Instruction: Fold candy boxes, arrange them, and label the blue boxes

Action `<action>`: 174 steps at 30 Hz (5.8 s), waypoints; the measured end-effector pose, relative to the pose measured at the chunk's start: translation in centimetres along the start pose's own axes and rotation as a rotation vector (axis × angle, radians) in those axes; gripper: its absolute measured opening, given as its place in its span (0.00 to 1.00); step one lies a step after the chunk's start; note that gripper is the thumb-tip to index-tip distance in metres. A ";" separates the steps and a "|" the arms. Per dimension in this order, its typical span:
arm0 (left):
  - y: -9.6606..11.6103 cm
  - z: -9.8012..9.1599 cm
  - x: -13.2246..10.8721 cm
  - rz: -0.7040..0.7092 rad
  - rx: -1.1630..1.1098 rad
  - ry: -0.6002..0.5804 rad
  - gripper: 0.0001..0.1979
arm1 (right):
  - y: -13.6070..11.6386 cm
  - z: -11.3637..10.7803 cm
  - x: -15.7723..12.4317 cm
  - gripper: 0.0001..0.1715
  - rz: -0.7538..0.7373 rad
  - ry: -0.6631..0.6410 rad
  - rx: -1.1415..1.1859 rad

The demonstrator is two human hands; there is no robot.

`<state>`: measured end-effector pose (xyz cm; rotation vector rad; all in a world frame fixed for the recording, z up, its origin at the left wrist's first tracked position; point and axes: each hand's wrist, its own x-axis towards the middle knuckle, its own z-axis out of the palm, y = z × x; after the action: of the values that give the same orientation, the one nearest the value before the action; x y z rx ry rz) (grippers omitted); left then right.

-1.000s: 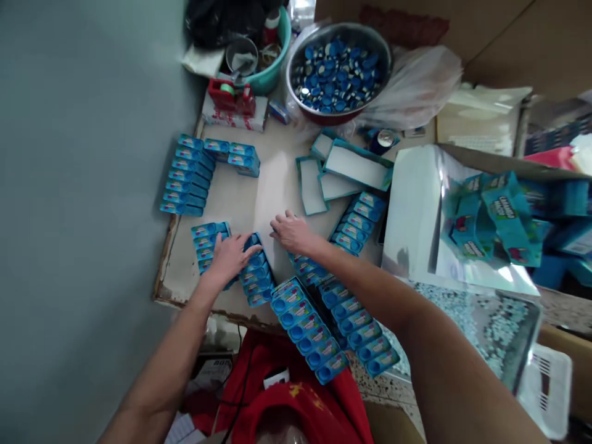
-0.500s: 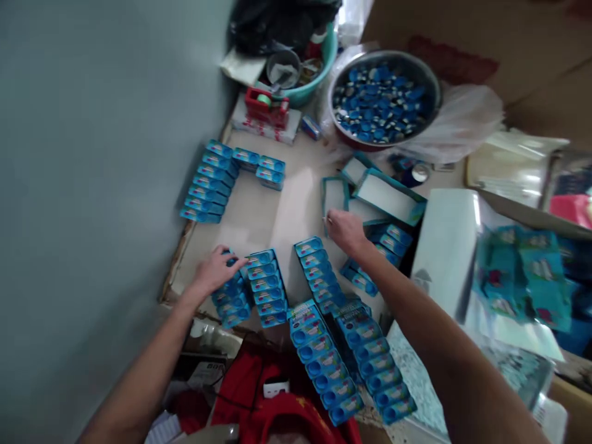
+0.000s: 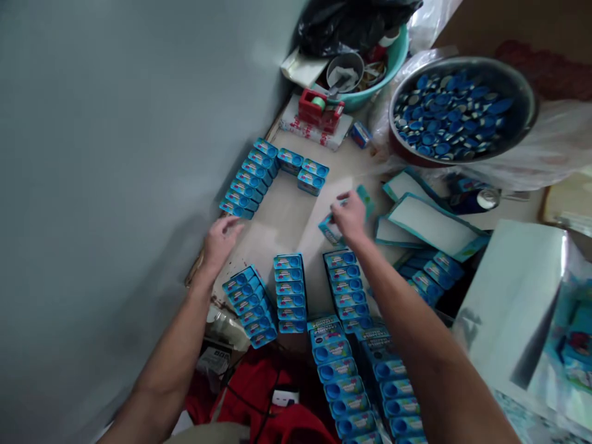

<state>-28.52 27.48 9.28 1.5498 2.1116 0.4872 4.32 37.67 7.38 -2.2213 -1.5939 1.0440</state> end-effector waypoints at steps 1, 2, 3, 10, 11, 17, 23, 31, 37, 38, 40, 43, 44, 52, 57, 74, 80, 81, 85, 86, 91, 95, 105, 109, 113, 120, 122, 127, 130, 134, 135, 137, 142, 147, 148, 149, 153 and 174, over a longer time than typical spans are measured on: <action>0.1 -0.4 1.6 0.054 -0.010 0.114 0.14 | -1.0 1.3 -0.8 0.15 0.013 -0.055 0.030; 0.2 -0.6 3.3 0.095 -0.010 0.191 0.13 | -1.9 2.7 -1.7 0.13 0.013 -0.110 0.047; 0.3 -0.7 5.1 0.119 -0.007 0.236 0.14 | -2.8 4.0 -2.7 0.13 -0.007 -0.153 0.044; -0.4 2.6 15.2 0.045 -0.085 0.065 0.24 | -10.1 11.3 -5.7 0.27 -0.540 -0.170 -0.092; -0.7 3.0 15.5 0.035 -0.084 0.042 0.26 | -11.1 12.4 -5.5 0.35 -0.588 -0.145 -0.090; -2.7 2.6 13.4 0.014 -0.089 0.015 0.17 | -14.4 18.0 -4.6 0.61 -0.498 -0.029 -0.046; -4.0 2.6 13.4 0.019 -0.175 0.028 0.14 | -17.0 18.7 -5.5 0.54 -0.400 -0.064 -0.299; -4.1 1.6 12.4 -0.032 -0.301 -0.034 0.18 | -18.3 18.0 -5.0 0.53 -0.541 -0.042 -0.314; -1.6 0.3 6.2 -0.231 -0.427 -0.165 0.30 | -11.2 8.2 -7.3 0.62 -0.712 -0.085 -0.198; -0.8 1.1 5.1 -0.249 -0.395 -0.147 0.29 | -9.3 6.1 -7.8 0.63 -0.700 -0.078 -0.161; 1.6 3.6 3.6 -0.234 -0.314 -0.159 0.23 | -5.2 2.5 -8.0 0.64 -0.630 -0.016 -0.129; 6.1 8.7 3.9 -0.009 -0.173 -0.312 0.18 | -0.3 -0.2 -6.4 0.64 -0.496 0.128 -0.137; 7.5 10.2 4.5 0.105 -0.075 -0.379 0.23 | 0.9 -0.5 -5.4 0.64 -0.467 0.165 -0.151; 10.0 14.6 7.0 0.241 0.277 -0.592 0.31 | 2.2 -1.0 0.0 0.62 -0.510 0.170 -0.246; 8.7 14.7 7.0 0.262 0.209 -0.621 0.31 | 2.2 -0.3 -1.0 0.63 -0.499 0.144 -0.182; 7.7 14.5 6.4 0.362 0.188 -0.710 0.34 | -0.3 1.8 1.1 0.75 -0.445 -0.028 -0.462; 5.4 8.3 5.2 0.290 -0.033 -0.543 0.25 | 0.5 -1.8 2.7 0.64 -0.505 0.101 -0.268; 4.8 7.3 5.1 0.241 -0.054 -0.452 0.23 | 0.1 -1.9 3.5 0.61 -0.513 0.152 -0.237; 3.8 4.4 5.8 0.205 -0.045 -0.179 0.18 | -3.5 -0.2 7.2 0.69 -0.565 0.135 -0.241; 3.8 3.8 6.2 0.225 -0.033 -0.104 0.19 | -4.5 0.5 7.9 0.71 -0.571 0.110 -0.268; 3.4 1.0 9.3 0.236 0.020 0.152 0.18 | -7.2 2.7 9.9 0.63 -0.537 0.081 -0.395; 2.0 0.0 10.7 0.188 -0.024 0.158 0.16 | -7.2 2.7 8.7 0.40 -0.458 0.082 -0.476; 2.4 2.6 10.3 0.176 -0.046 0.136 0.17 | -9.6 5.3 2.0 0.34 -0.588 0.002 -0.490; 2.0 2.8 10.4 0.155 -0.064 0.165 0.16 | -11.5 6.4 4.0 0.40 -0.560 0.076 -0.541; 0.5 2.9 8.6 0.134 -0.064 0.167 0.15 | -11.7 7.7 7.2 0.65 -0.541 0.132 -0.561; -2.4 3.5 2.7 0.075 -0.039 0.085 0.16 | -11.4 9.5 10.8 0.73 -0.565 0.057 -0.533; -2.7 3.6 1.5 0.053 -0.024 0.063 0.16 | -11.8 9.4 10.5 0.70 -0.565 0.065 -0.548; -2.4 3.7 -0.3 0.063 -0.022 0.035 0.17 | -12.5 8.8 7.5 0.65 -0.551 0.061 -0.516; -2.4 3.6 -0.8 0.059 -0.039 0.017 0.17 | -11.9 7.3 3.7 0.64 -0.563 0.078 -0.435; -2.3 4.1 -0.3 -0.099 -0.171 -0.047 0.18 | -9.5 3.4 -3.2 0.65 -0.643 0.030 -0.377; -2.0 4.4 0.1 -0.144 -0.225 -0.096 0.19 | -8.7 2.5 -4.9 0.65 -0.643 0.011 -0.369; -0.9 5.2 0.7 -0.208 -0.365 -0.244 0.20 | -6.7 1.2 -7.6 0.64 -0.621 -0.002 -0.367; 3.2 7.4 0.9 -0.150 -0.603 -0.565 0.21 | -1.7 1.6 -10.4 0.55 -0.531 0.086 -0.458; 6.2 8.8 -0.5 0.062 -0.554 -0.713 0.19 | 1.4 3.1 -10.7 0.49 -0.493 0.173 -0.494; 6.7 9.0 -0.6 0.120 -0.518 -0.725 0.21 | 1.7 3.2 -10.7 0.47 -0.504 0.188 -0.508; 7.2 9.2 -0.6 0.173 -0.478 -0.734 0.23 | 1.8 3.3 -10.6 0.46 -0.514 0.198 -0.523; 8.6 10.2 0.3 0.270 -0.415 -0.761 0.26 | 1.6 3.5 -9.8 0.44 -0.524 0.235 -0.561; 7.8 11.7 0.1 0.426 -0.469 -0.563 0.44 | 3.6 6.0 -8.6 0.36 -0.520 0.301 -0.531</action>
<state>-15.80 29.97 3.79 1.6061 1.1527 0.5558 1.64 27.25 4.66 -1.9144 -2.2993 0.1472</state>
